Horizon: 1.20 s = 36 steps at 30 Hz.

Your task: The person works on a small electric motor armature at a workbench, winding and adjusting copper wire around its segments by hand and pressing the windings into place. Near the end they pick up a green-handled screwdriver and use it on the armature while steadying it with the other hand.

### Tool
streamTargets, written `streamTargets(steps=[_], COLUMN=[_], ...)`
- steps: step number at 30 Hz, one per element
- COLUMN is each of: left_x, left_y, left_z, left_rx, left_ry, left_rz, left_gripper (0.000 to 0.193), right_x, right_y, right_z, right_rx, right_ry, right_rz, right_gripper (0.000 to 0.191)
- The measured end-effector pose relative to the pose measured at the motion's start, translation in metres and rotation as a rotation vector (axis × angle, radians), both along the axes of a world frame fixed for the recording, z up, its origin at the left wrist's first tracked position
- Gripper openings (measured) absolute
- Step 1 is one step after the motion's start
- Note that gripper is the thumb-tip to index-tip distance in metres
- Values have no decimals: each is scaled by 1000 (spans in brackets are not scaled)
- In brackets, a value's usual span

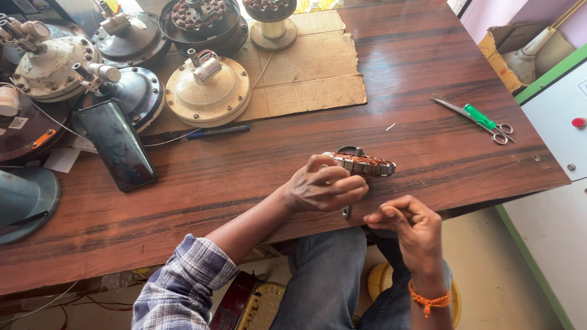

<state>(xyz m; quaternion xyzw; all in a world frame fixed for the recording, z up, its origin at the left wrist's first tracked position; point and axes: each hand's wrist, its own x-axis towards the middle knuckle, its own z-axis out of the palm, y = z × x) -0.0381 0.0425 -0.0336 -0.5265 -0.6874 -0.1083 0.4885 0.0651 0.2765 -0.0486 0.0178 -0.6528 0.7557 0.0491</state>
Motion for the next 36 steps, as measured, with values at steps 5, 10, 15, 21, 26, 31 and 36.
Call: streamTargets(steps=[5,10,15,21,26,31,36], left_x=[11,19,22,16,14,3,-13], left_y=[3,10,8,1,-3,-9,-3], left_z=[9,13,11,8,13,18,9], left_rx=[200,368,514,534,478,361,164], left_ry=[-283,-493,-660,-707,-640,-512,-711], left_rz=[-119,-134,-89,6,39,-19,-155], left_gripper=[15,21,22,25,21,29,70], right_x=[-6,-36,-85,-113,-125,-134,-127], right_y=[12,-2,-35,-48,-46,-30,0], right_z=[38,80,103,112,95,69,57], right_rx=[31,123,120,287,264,243,239], right_ry=[133,105,70,-65,-80,-63,14], right_rz=[43,159,196,114,146,114,5], right_gripper=[16,13,13,11,10,10,10])
